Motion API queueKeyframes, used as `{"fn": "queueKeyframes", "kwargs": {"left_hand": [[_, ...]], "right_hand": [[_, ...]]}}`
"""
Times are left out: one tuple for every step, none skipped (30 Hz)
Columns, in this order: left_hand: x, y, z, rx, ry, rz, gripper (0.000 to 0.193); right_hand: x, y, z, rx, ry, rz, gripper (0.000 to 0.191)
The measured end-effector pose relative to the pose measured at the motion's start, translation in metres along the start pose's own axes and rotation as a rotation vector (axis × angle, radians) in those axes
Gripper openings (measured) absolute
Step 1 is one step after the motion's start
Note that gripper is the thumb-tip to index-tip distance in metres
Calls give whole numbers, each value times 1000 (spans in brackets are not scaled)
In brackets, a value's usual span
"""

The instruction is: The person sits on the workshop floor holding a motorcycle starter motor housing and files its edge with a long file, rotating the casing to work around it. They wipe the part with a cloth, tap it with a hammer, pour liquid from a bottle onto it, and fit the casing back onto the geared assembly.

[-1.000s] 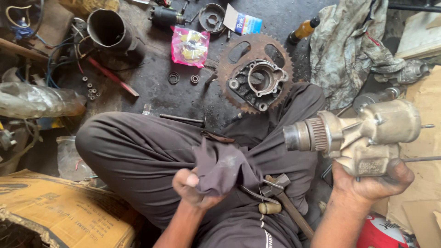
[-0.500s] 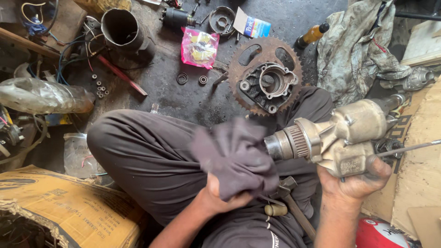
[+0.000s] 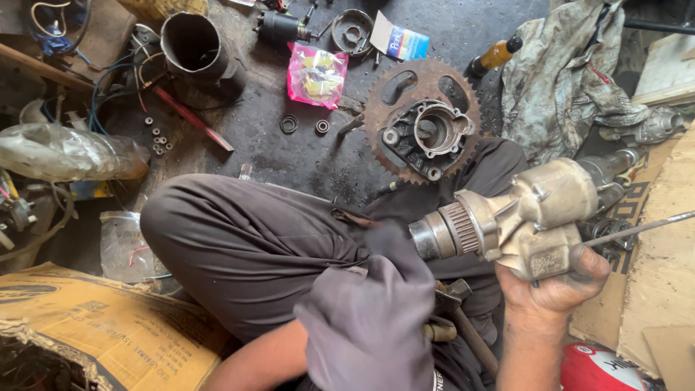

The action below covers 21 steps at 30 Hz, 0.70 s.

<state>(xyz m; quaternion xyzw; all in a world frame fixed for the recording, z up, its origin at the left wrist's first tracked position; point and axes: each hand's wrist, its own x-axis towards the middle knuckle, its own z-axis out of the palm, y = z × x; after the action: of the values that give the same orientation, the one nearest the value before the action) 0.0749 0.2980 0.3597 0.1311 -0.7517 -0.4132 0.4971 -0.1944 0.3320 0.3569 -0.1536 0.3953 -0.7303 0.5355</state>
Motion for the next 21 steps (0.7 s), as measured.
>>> {"fn": "queueKeyframes", "kwargs": {"left_hand": [[-2,-2,0,-1,-8,-1,31],[-2,-10,2,9,-8,-11,31],[-3,-17,4,16,-7,-34,32],[-4,-24,8,21,7,-75,32],[-4,-30,14,27,35,-117,33],[-5,-35,20,28,83,-168,33],[-5,-36,34,28,169,-245,34],[-6,-38,42,22,238,-305,35],[-6,-40,50,37,316,-350,35],[-6,-40,55,59,384,-366,36],[-6,-41,57,103,432,-349,37],[-7,-40,57,157,467,-293,37],[-7,-41,56,214,504,-214,41],[-8,-41,54,214,485,-227,42],[-9,-40,51,211,463,-241,44],[-9,-39,51,204,440,-256,46],[-10,-39,51,168,461,-297,43],[-10,-39,53,131,483,-338,39],[-10,-40,55,94,506,-378,36],[-11,-41,58,101,517,-416,31],[-13,-42,61,107,529,-454,25]], "right_hand": [[-1,1,2,7,-1,3,81],[-3,3,3,13,-1,6,80],[-4,5,4,23,-6,4,79],[-6,7,5,27,-6,2,80],[-8,9,6,30,-5,0,80],[-10,12,7,27,2,-2,80],[-10,15,8,35,-1,12,81],[-11,18,8,43,-3,27,82],[-11,21,8,62,-15,59,82],[-11,25,8,84,-29,92,82],[-10,27,7,78,1,91,85],[-10,29,6,72,30,89,87],[-10,31,5,66,60,88,90],[-11,32,4,55,44,85,90],[-11,32,2,45,31,81,90],[-12,32,0,32,21,76,89],[-13,32,-1,11,4,52,88],[-14,31,-3,-13,-13,29,86],[-14,31,-4,-36,-31,5,84],[-15,30,-5,-47,-37,-7,85],[-15,30,-5,-58,-43,-18,87]]}}
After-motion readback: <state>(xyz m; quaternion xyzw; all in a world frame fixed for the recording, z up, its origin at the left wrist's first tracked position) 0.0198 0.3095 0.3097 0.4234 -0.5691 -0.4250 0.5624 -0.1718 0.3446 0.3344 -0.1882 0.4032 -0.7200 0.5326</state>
